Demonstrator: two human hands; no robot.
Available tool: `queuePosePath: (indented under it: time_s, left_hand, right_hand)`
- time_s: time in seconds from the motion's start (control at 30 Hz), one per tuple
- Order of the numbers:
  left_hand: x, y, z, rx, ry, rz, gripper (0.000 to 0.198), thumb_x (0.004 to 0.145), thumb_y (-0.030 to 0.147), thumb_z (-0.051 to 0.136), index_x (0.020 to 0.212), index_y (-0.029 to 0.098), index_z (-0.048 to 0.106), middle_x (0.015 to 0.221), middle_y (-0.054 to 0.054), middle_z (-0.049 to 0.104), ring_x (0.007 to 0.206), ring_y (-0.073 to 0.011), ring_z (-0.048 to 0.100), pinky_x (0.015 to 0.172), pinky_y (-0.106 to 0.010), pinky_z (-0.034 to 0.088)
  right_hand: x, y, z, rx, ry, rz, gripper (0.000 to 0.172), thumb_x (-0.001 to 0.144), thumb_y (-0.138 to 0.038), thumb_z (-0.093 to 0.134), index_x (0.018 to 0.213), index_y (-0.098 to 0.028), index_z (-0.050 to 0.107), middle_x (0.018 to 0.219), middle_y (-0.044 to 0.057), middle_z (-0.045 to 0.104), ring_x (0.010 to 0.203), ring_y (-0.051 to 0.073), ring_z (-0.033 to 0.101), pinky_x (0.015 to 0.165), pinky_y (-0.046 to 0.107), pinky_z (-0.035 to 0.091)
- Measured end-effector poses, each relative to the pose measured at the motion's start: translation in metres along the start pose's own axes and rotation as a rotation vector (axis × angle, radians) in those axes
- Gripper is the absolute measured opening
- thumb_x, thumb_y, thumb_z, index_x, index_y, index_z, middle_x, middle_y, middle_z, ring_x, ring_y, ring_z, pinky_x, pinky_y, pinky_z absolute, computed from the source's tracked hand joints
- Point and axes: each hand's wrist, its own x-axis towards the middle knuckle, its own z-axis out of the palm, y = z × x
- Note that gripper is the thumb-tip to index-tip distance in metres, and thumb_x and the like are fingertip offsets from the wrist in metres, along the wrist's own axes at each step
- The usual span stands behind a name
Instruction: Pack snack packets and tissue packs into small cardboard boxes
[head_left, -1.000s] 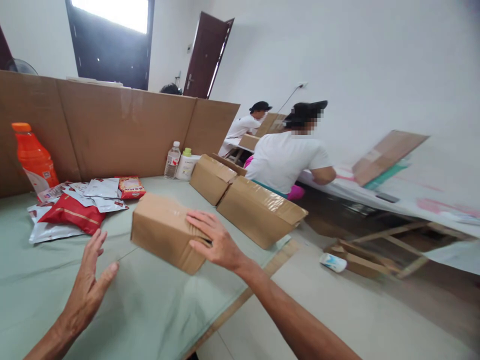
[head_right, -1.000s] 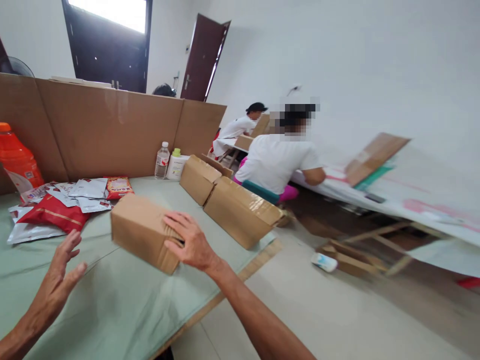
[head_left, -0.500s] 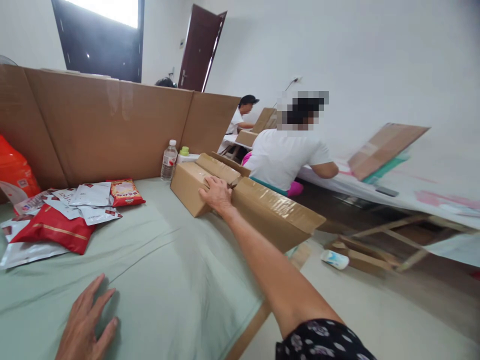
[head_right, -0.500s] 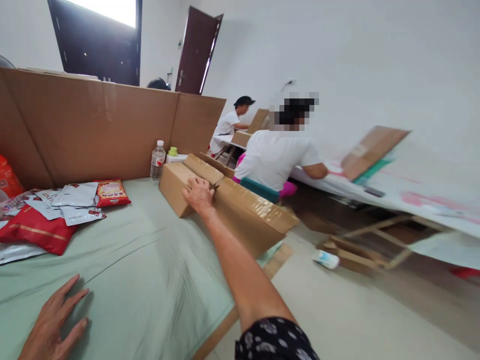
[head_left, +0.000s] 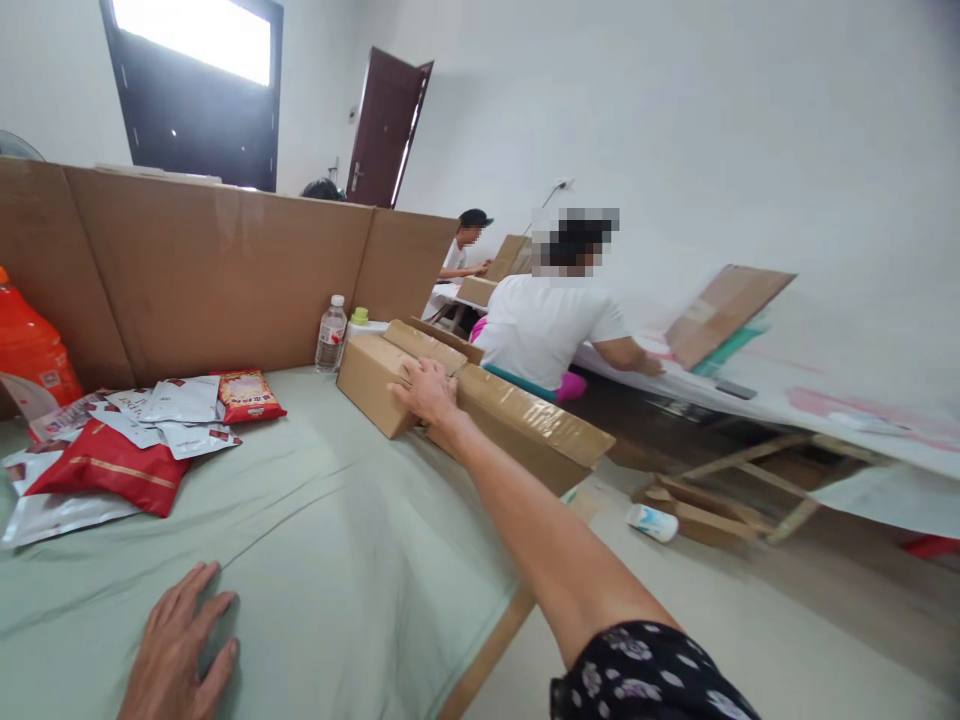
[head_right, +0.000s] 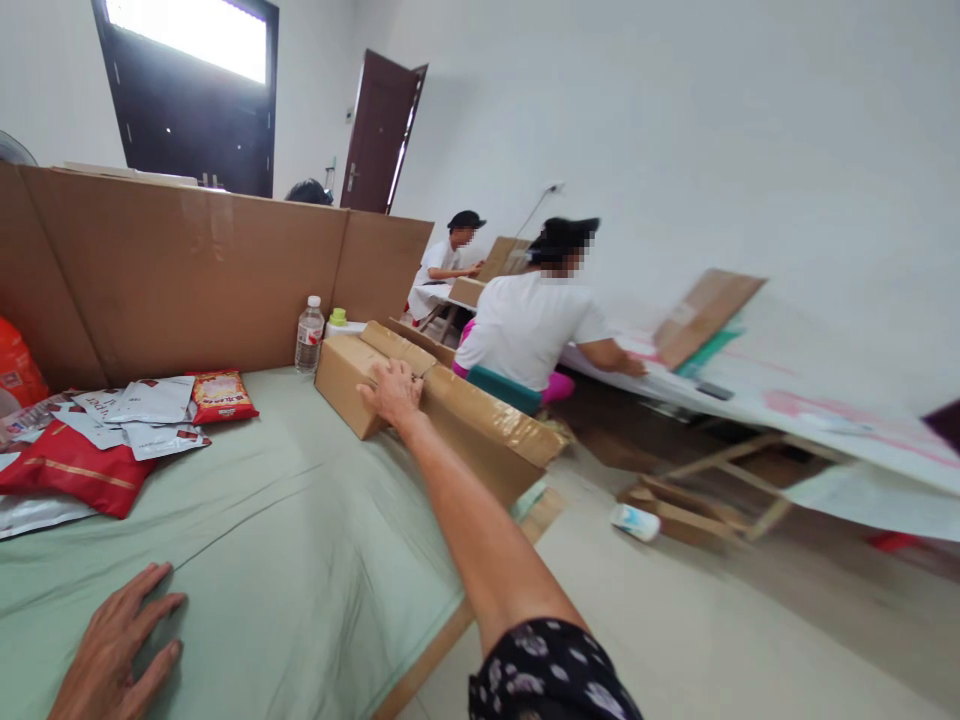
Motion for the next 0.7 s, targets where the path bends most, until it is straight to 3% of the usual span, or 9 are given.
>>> queuePosePath:
  time_s: [0.1, 0.2, 0.3, 0.37, 0.47, 0.57, 0.7]
  left_hand:
    - [-0.001, -0.001, 0.002, 0.003, 0.002, -0.001, 0.027, 0.095, 0.035, 0.055, 0.114, 0.028, 0.072, 0.135, -0.012, 0.071, 0.121, -0.0338, 0.070, 0.091, -0.049, 0.063]
    - [0.001, -0.001, 0.000, -0.001, 0.001, -0.001, 0.027, 0.095, 0.035, 0.055, 0.114, 0.028, 0.073, 0.135, -0.012, 0.072, 0.120, -0.0342, 0.070, 0.091, -0.049, 0.063]
    - [0.004, -0.001, -0.001, -0.004, -0.018, 0.001, 0.027, 0.094, 0.035, 0.056, 0.113, 0.029, 0.074, 0.134, -0.012, 0.073, 0.118, -0.0349, 0.071, 0.090, -0.050, 0.063]
    - [0.004, -0.002, -0.001, -0.015, -0.018, -0.002, 0.028, 0.094, 0.036, 0.056, 0.113, 0.029, 0.075, 0.133, -0.012, 0.073, 0.117, -0.0350, 0.072, 0.089, -0.050, 0.063]
    - [0.003, -0.004, 0.001, -0.022, -0.007, -0.014, 0.029, 0.093, 0.038, 0.057, 0.113, 0.030, 0.076, 0.133, -0.010, 0.074, 0.117, -0.0334, 0.072, 0.092, -0.047, 0.063]
    - [0.002, -0.003, 0.000, -0.006, 0.006, -0.005, 0.029, 0.094, 0.038, 0.057, 0.114, 0.029, 0.075, 0.133, -0.010, 0.074, 0.117, -0.0323, 0.072, 0.093, -0.046, 0.063]
    - [0.005, 0.000, -0.003, 0.010, -0.006, 0.027, 0.029, 0.095, 0.037, 0.056, 0.116, 0.029, 0.074, 0.134, -0.011, 0.073, 0.117, -0.0334, 0.072, 0.091, -0.047, 0.063]
  right_hand:
    - [-0.030, -0.020, -0.010, 0.042, 0.085, -0.058, 0.044, 0.096, -0.029, 0.056, 0.137, -0.012, 0.060, 0.163, 0.027, 0.039, 0.152, 0.044, 0.027, 0.117, 0.067, 0.026]
    - [-0.076, -0.053, -0.011, 0.114, 0.058, -0.223, 0.036, 0.098, -0.027, 0.053, 0.132, -0.019, 0.065, 0.167, 0.017, 0.037, 0.155, 0.038, 0.027, 0.122, 0.058, 0.025]
    - [-0.126, -0.101, 0.006, 0.197, -0.085, -0.446, 0.028, 0.091, -0.032, 0.067, 0.118, -0.025, 0.072, 0.161, 0.009, 0.049, 0.148, 0.033, 0.041, 0.120, 0.051, 0.035]
    - [-0.151, -0.136, 0.024, 0.243, -0.187, -0.550, 0.032, 0.088, -0.035, 0.073, 0.119, -0.026, 0.073, 0.161, 0.007, 0.050, 0.146, 0.029, 0.046, 0.118, 0.046, 0.039]
    - [-0.173, -0.178, 0.051, 0.311, -0.374, -0.561, 0.044, 0.092, -0.039, 0.070, 0.131, -0.019, 0.068, 0.161, 0.015, 0.049, 0.145, 0.030, 0.047, 0.116, 0.048, 0.040]
    - [-0.182, -0.195, 0.067, 0.343, -0.429, -0.551, 0.048, 0.098, -0.040, 0.064, 0.138, -0.013, 0.063, 0.157, 0.019, 0.053, 0.145, 0.031, 0.047, 0.117, 0.049, 0.039]
    - [-0.185, -0.189, 0.072, 0.367, -0.450, -0.577, 0.050, 0.101, -0.040, 0.061, 0.144, -0.016, 0.058, 0.161, 0.015, 0.049, 0.151, 0.029, 0.041, 0.121, 0.047, 0.033]
